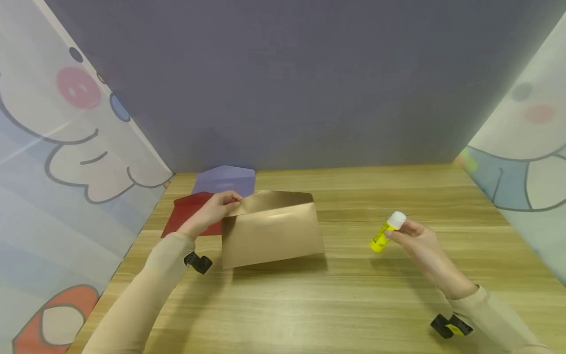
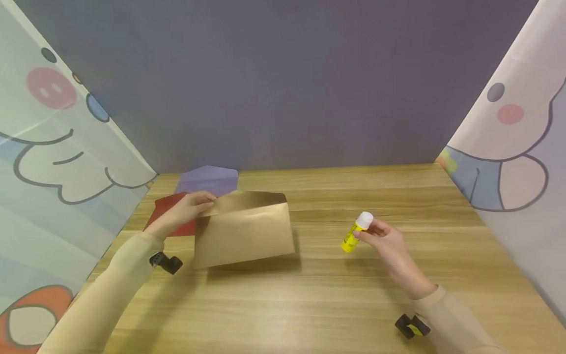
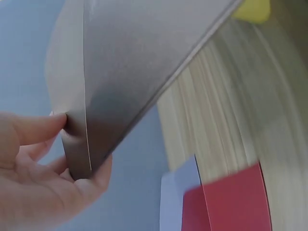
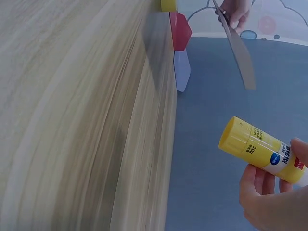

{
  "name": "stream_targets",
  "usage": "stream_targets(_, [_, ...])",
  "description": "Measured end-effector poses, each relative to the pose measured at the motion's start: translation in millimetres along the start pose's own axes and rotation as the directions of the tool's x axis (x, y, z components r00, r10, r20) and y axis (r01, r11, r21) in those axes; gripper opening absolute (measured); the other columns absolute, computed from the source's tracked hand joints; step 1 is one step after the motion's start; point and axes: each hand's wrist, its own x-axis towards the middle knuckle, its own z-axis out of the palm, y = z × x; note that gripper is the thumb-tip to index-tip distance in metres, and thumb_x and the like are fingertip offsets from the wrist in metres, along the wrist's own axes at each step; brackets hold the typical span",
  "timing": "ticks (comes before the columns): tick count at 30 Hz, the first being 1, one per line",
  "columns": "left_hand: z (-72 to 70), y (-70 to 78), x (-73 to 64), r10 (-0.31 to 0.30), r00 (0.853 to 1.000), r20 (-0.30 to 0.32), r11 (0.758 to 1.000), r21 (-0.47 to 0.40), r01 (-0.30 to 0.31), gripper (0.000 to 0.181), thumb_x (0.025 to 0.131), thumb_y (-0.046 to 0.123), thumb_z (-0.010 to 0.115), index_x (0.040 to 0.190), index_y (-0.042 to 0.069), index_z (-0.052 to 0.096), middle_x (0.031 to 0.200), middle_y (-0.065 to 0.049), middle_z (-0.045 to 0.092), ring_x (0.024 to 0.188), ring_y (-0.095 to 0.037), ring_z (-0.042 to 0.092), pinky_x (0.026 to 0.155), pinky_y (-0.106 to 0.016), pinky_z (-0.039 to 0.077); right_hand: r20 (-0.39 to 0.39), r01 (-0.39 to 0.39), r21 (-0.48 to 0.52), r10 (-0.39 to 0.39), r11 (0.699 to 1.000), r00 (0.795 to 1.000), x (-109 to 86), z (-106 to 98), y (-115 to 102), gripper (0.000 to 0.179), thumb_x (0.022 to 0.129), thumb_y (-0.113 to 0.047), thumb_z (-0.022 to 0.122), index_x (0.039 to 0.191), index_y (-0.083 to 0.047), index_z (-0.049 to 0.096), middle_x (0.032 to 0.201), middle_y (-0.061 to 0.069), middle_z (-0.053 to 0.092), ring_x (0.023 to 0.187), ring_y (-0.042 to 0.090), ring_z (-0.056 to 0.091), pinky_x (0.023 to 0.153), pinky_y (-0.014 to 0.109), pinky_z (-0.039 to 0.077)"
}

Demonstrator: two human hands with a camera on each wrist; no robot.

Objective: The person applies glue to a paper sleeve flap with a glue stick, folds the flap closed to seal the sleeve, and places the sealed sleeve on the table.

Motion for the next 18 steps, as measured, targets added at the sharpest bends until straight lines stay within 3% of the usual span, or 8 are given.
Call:
stream_targets(6, [25.9, 15.5, 22.9, 0.005, 0.999, 0.037, 1.000, 0.021, -0.006, 0.020, 0.091, 0.010, 0.047, 0.108, 0.003, 0.055, 0.109, -0.018, 0.055, 0.100, -0.029, 0.051, 0.079, -0.036, 0.043, 0.028, 0.028, 0.017, -0.028, 0.999, 0.999, -13.7, 3, -24, 0.042, 0.084, -0.021, 0.061, 0.123, -0.006, 0.049, 0.119, -0.002, 0.052, 0.109, 0.005, 0.043, 0.095, 0.022, 0.036])
stream_targets(11, [47.4, 30.6, 40.1, -0.010, 0.998, 0.066, 0.999, 0.045, 0.007, 0.024, 0.092, 0.010, 0.046, 0.113, 0.003, 0.054, 0.115, -0.021, 0.053, 0.106, -0.032, 0.050, 0.084, -0.040, 0.044, -0.032, 0.023, 0.063, -0.021, 0.998, 0.999, 2.7, -17, 1, 0.047, 0.083, -0.022, 0.062, 0.125, -0.006, 0.047, 0.123, 0.003, 0.049, 0.113, 0.010, 0.043, 0.087, 0.012, 0.039])
stream_targets(18, [74.8, 47.9, 56.3, 0.007, 0.996, 0.083, 0.998, 0.067, -0.013, 0.025, 0.091, 0.010, 0.047, 0.113, 0.002, 0.054, 0.105, -0.018, 0.056, 0.092, -0.026, 0.053, 0.076, -0.033, 0.045, -0.048, 0.038, 0.115, -0.033, 0.993, 0.998, 13.6, -27, 16, 0.053, 0.083, -0.019, 0.062, 0.129, -0.003, 0.042, 0.132, 0.012, 0.040, 0.122, 0.019, 0.032, 0.087, 0.010, 0.038])
